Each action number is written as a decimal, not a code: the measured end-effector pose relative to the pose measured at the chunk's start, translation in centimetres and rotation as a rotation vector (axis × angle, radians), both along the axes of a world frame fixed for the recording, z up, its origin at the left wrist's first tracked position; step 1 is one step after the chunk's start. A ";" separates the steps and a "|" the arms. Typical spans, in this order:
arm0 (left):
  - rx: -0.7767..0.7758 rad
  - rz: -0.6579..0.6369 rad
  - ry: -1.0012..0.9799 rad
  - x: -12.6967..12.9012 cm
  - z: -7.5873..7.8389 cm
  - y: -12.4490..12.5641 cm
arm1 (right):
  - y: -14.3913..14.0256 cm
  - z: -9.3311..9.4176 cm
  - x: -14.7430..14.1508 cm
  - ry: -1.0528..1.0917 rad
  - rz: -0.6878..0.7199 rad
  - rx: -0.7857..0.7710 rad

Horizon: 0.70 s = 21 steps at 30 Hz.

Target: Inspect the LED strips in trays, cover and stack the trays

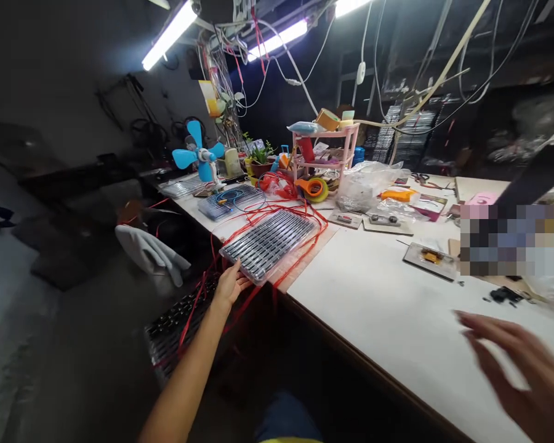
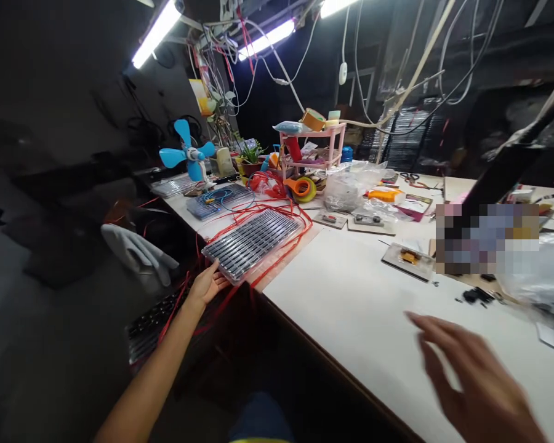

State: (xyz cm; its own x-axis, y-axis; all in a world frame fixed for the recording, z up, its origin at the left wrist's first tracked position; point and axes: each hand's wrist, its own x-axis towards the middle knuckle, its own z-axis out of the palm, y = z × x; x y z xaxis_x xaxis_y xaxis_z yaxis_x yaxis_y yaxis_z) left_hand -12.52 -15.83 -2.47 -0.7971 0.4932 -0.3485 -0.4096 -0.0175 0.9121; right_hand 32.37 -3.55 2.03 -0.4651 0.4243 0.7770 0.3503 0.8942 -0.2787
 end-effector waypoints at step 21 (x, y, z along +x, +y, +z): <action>-0.167 0.198 -0.189 -2.9 -7.8 -13.5 | 8.3 -1.4 -37.8 -0.414 0.328 -0.707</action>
State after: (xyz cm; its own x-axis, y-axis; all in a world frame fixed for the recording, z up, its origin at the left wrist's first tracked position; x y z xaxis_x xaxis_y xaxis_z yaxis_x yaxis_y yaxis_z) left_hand -15.39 -29.34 -10.30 -0.7850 0.2583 -0.5631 -0.5760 0.0301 0.8169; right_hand -5.40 4.72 0.60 -0.8339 0.5376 0.1250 0.3017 0.6336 -0.7124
